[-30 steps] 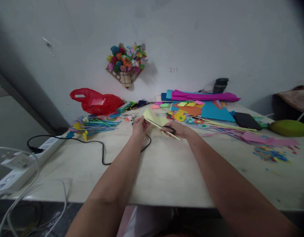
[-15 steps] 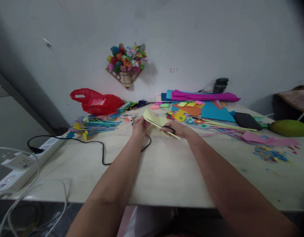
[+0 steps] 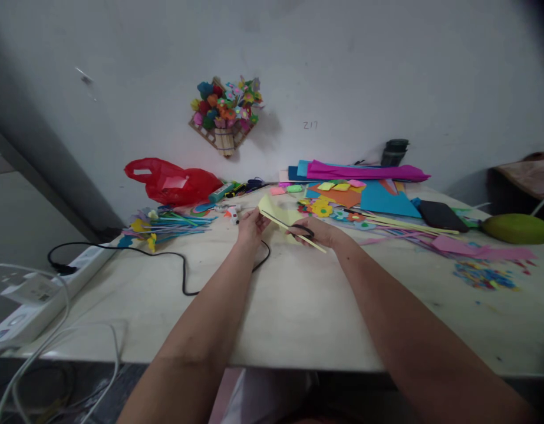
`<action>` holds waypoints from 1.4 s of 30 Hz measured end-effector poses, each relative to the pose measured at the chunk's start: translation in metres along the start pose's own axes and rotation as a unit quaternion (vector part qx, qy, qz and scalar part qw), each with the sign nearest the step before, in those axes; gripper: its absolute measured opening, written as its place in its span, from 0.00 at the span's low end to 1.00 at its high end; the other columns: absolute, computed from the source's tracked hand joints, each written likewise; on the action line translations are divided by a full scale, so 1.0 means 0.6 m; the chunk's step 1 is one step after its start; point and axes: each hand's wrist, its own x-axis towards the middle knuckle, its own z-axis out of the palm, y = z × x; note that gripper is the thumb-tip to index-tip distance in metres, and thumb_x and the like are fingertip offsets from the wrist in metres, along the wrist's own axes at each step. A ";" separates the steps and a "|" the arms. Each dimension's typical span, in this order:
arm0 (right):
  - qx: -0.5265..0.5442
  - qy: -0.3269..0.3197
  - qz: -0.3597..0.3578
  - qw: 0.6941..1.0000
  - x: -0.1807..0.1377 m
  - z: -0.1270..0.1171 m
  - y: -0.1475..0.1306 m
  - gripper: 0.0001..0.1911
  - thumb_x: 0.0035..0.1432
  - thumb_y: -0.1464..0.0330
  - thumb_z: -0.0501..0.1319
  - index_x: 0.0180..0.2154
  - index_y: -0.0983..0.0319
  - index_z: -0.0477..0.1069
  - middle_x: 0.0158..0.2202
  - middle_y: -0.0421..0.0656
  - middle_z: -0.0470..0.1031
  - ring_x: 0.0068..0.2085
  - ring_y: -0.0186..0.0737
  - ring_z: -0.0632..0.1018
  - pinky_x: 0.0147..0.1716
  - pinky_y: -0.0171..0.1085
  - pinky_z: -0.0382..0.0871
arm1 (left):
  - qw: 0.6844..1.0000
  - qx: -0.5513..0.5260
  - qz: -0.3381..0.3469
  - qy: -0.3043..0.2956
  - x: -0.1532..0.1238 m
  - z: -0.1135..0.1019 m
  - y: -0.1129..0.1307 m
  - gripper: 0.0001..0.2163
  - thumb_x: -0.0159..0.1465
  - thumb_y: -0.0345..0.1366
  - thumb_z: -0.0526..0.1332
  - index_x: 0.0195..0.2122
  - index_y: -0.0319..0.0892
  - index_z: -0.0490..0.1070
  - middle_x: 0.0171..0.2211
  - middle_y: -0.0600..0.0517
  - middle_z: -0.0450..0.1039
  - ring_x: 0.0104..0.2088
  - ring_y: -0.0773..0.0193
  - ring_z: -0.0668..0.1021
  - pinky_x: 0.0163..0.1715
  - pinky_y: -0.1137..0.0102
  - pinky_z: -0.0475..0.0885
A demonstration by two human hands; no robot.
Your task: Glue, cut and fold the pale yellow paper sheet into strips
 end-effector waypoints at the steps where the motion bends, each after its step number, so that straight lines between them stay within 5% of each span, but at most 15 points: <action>1: -0.003 0.002 0.001 1.000 0.000 0.000 0.000 0.16 0.50 0.58 0.59 0.27 0.66 0.67 0.16 0.36 0.64 0.15 0.25 0.61 0.12 0.28 0.49 | 1.000 0.000 -0.001 0.001 0.000 0.000 0.000 0.04 0.53 0.33 0.62 0.28 0.41 0.67 0.26 0.53 0.73 0.26 0.69 0.76 0.32 0.72 0.71; 23: -0.073 0.031 -0.024 0.997 -0.012 0.008 -0.023 0.19 0.48 0.54 0.58 0.23 0.65 0.66 0.14 0.35 0.62 0.15 0.25 0.59 0.15 0.29 0.51 | 1.000 0.006 -0.005 0.014 -0.001 0.000 -0.001 0.05 0.53 0.33 0.63 0.28 0.41 0.66 0.25 0.53 0.73 0.26 0.69 0.75 0.31 0.73 0.71; 42: -0.001 0.007 -0.017 1.000 0.000 0.003 -0.003 0.15 0.49 0.59 0.58 0.27 0.66 0.68 0.16 0.36 0.64 0.14 0.26 0.61 0.13 0.29 0.49 | 1.000 0.014 -0.002 0.008 -0.005 0.001 0.000 0.04 0.53 0.32 0.62 0.26 0.42 0.66 0.26 0.53 0.73 0.28 0.68 0.76 0.33 0.71 0.71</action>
